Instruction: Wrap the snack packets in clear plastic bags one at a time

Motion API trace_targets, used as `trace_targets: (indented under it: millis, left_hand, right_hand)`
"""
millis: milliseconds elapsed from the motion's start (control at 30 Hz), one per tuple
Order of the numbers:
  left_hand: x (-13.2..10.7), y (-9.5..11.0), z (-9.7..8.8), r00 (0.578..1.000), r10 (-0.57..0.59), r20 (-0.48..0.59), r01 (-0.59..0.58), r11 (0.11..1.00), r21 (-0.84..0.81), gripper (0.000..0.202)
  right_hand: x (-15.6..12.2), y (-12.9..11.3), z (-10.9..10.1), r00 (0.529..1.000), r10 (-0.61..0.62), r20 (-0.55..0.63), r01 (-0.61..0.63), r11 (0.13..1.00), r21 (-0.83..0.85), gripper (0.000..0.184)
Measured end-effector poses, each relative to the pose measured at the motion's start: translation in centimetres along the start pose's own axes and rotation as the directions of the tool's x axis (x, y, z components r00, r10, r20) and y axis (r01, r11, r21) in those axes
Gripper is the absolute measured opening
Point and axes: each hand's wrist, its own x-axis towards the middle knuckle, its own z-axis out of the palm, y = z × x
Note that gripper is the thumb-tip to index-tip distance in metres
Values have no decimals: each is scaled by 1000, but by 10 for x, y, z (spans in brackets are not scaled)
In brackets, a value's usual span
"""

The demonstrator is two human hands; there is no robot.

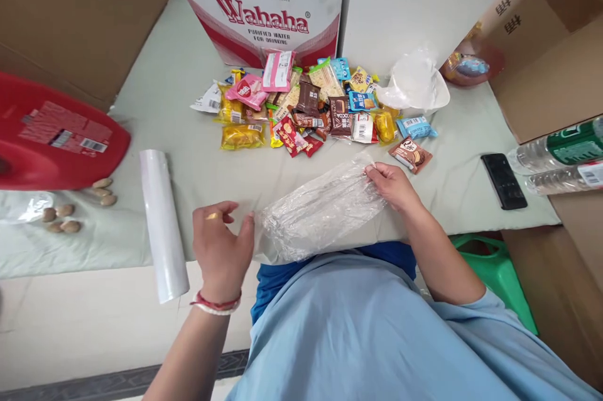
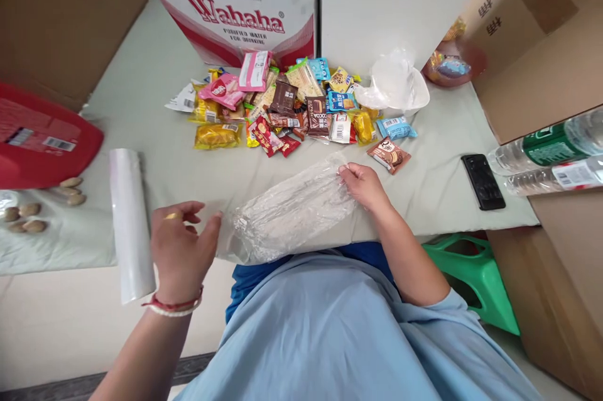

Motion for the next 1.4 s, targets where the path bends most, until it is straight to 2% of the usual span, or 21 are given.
trace_targets:
  millis: [33,67,100,133,200,233,267,300,333,433,533,600,633,700,767,800,867,933,1033,1167,1400]
  left_hand:
    - [-9,10,5,985,147,-95,-145,989,27,16]
    - [-19,21,13,943,318,-103,-320,948,-1,9]
    - [-29,33,23,866,495,-63,-498,866,-47,5]
    - [-38,44,35,771,636,-6,-635,769,-74,9]
    - [-53,61,63,591,803,74,-801,595,-69,22]
    - [-58,67,77,535,839,99,-839,542,-52,25]
    - [-61,70,90,503,856,121,-860,510,-37,25]
    - [-62,71,102,498,856,141,-863,505,-24,24]
    - [-62,70,111,513,843,160,-853,522,-18,21]
    - [-57,62,126,625,752,209,-752,652,-96,13]
    - [-51,58,126,756,590,283,-518,804,-292,19]
    - [-47,61,123,821,455,345,-324,869,-374,20]
    - [-44,63,122,844,386,372,-234,889,-393,21]
    - [-39,69,120,870,254,422,-66,909,-413,23]
    - [-33,73,118,867,136,480,90,904,-418,25]
    - [-30,75,118,855,90,510,155,895,-418,25]
    - [-25,78,117,826,34,563,256,867,-428,25]
    - [-22,81,115,796,9,605,343,817,-464,26]
    - [-22,85,113,759,-10,651,463,711,-529,26]
    - [-26,88,107,742,-19,670,525,638,-563,30]
    - [-29,90,95,779,-34,627,549,520,-654,37]
  right_hand:
    - [1,0,2,1000,16,5,-16,1000,4,50]
    - [1,0,3,999,35,10,-35,999,20,49]
    - [1,-1,5,998,54,15,-54,998,42,49]
    - [1,-2,6,997,69,17,-70,995,67,49]
    - [0,-5,8,996,85,15,-86,990,113,49]
    - [0,-6,8,996,87,11,-87,987,132,49]
    - [-1,-7,7,996,87,6,-87,985,148,48]
    - [-1,-7,6,996,89,0,-88,983,162,47]
    - [0,-8,4,996,93,-6,-90,981,173,47]
    - [3,-7,-2,991,134,-9,-129,967,218,44]
    - [4,-5,-8,985,172,19,-168,919,358,41]
    - [-1,-4,-11,989,149,8,-137,885,444,44]
    - [-5,-2,-13,992,123,-35,-94,889,448,46]
    - [-19,1,-15,978,47,-204,28,937,348,47]
    - [-38,6,-16,932,-40,-359,114,976,187,42]
    - [-48,8,-15,924,-56,-377,118,983,143,40]
    - [-66,11,-9,961,0,-276,48,985,168,38]
    - [-78,12,2,992,90,-86,-66,968,243,40]
    - [-83,7,20,987,143,69,-157,938,308,42]
    - [-78,-3,39,979,166,122,-200,905,376,49]
    - [-71,-14,43,980,53,192,-128,907,401,45]
